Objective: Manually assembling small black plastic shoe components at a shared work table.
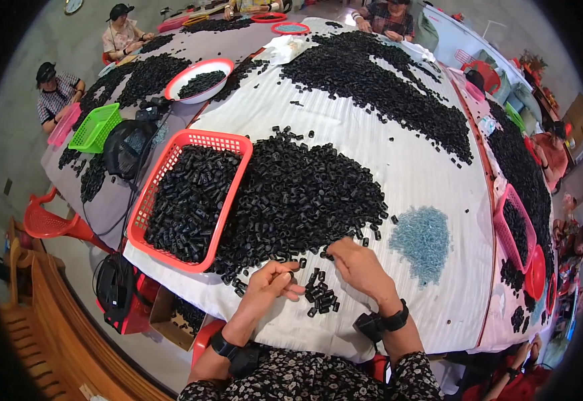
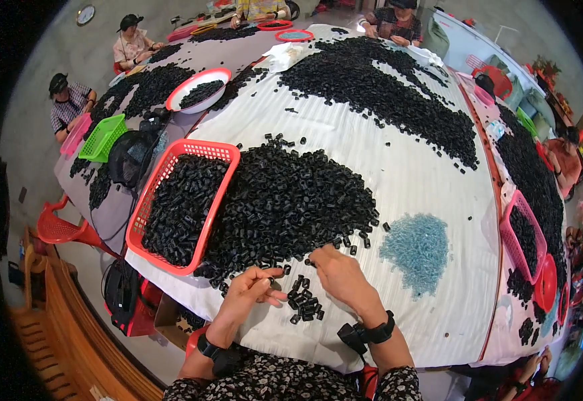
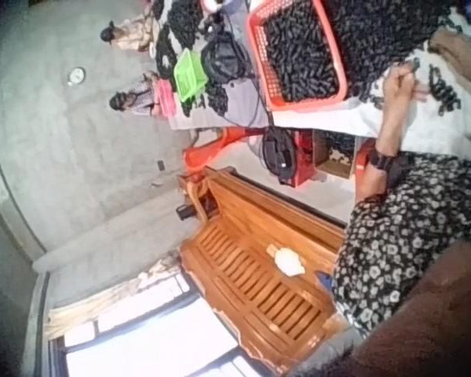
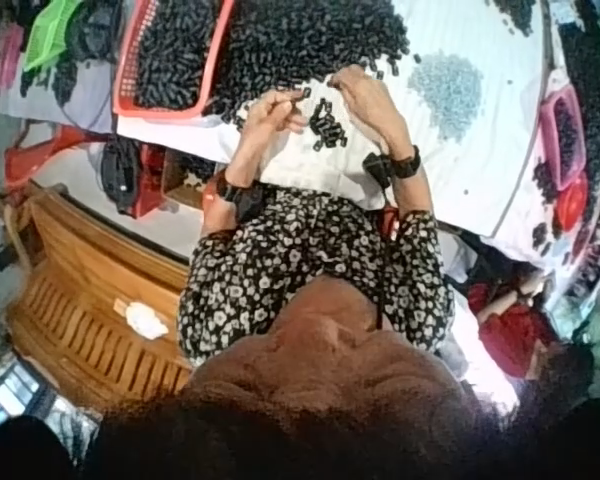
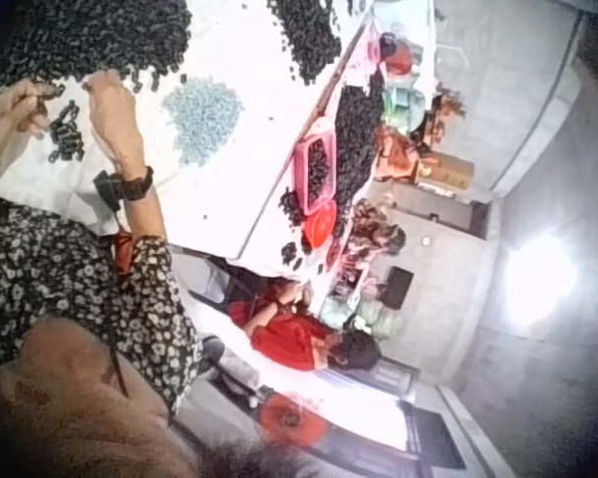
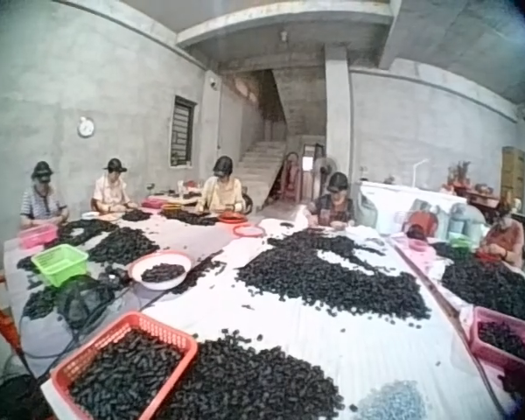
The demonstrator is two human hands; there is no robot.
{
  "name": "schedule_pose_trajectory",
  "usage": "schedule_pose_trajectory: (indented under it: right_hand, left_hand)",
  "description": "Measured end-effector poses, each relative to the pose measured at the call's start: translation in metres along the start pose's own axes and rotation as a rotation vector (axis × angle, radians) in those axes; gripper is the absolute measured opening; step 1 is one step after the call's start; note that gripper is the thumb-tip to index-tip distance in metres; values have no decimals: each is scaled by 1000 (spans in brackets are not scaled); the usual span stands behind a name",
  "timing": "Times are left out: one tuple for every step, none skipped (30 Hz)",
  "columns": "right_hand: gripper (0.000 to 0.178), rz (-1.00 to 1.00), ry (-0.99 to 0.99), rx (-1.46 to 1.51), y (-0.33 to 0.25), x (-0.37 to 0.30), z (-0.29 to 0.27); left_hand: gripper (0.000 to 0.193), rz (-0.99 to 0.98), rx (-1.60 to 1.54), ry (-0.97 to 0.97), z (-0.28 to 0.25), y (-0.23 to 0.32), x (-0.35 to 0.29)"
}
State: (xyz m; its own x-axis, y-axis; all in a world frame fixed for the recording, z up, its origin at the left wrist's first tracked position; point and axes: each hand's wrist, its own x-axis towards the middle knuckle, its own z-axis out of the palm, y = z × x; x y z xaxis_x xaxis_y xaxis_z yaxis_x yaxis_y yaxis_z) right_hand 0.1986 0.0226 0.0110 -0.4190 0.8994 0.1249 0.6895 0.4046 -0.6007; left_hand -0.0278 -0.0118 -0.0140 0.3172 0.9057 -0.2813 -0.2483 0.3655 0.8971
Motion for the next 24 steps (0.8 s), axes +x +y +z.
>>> schedule_pose_trajectory:
  right_hand:
    - [12, 52, 81, -57, 2, 1, -2]
    - [10, 72, 117, -105, 1, 2, -4]
    - [10, 74, 119, -105, 2, 2, -2]
    - [10, 59, 124, -113, 5, 1, 1]
    - [9, 42, 129, -123, 6, 1, 2]
    - [9, 43, 131, -124, 5, 1, 3]
    - [9, 26, 126, -131, 4, 1, 5]
    - [8, 4, 118, -136, 4, 1, 7]
    - [8, 2, 118, -136, 5, 1, 6]
    - [8, 16, 34, -184, 7, 0, 5]
    - [9, 34, -49, -233, 8, -2, 4]
    - [9, 36, -51, -233, 7, -1, 2]
    - [10, -1, 23, -212, 3, 1, -1]
    - [10, -36, 97, -190, 0, 3, -2]
    - [10, -34, 96, -190, -1, 4, 1]
    - [10, -92, 110, -154, -2, 5, 5]
    - [10, -151, 126, -118, -2, 7, 10]
    - [10, -150, 126, -119, 0, 8, 15]
    - [10, -149, 118, -152, 3, 8, 22]
    - [9, -150, 109, -183, 3, 8, 26]
    - [9, -152, 109, -183, 3, 8, 26]
    - [8, -134, 109, -197, 2, 8, 26]
    - [8, -117, 108, -209, 2, 7, 27]
    - [8, -120, 107, -209, 0, 6, 27]
  left_hand:
    - [14, -25, 10, 16, 1, 3, -2]
    - [13, -23, -19, 24, 2, 7, -4]
    - [13, -24, -17, 21, 1, 8, -3]
    - [13, 25, -34, 13, 0, 10, -1]
    - [12, 76, -52, 7, 0, 12, 1]
    - [12, 76, -51, 4, 2, 14, 4]
    - [13, 75, -23, 25, 4, 17, 8]
    - [14, 75, 5, 51, 5, 18, 10]
    - [14, 76, 5, 53, 3, 14, 11]
    - [13, 57, -17, 25, 0, 7, 11]
    - [12, 34, -40, -7, 0, 3, 11]
    - [12, 32, -42, -8, 0, 3, 10]
    - [12, 19, -47, -17, 1, 6, 6]
    - [12, 5, -51, -28, 2, 7, 4]
    - [12, 3, -52, -29, 1, 6, 3]
    - [12, 5, -88, -45, -1, 4, 1]
    - [12, 7, -123, -62, -2, 3, 0]
    - [12, 8, -123, -63, -2, 2, 0]
    - [12, 28, -147, -82, -2, 2, 0]
    - [12, 50, -172, -98, -3, 2, 0]
    - [12, 52, -172, -96, -2, 3, -1]
    - [11, 38, -196, -82, -1, 5, -1]
    - [10, 25, -220, -66, 0, 6, -2]
    - [10, 27, -221, -63, 0, 6, -3]
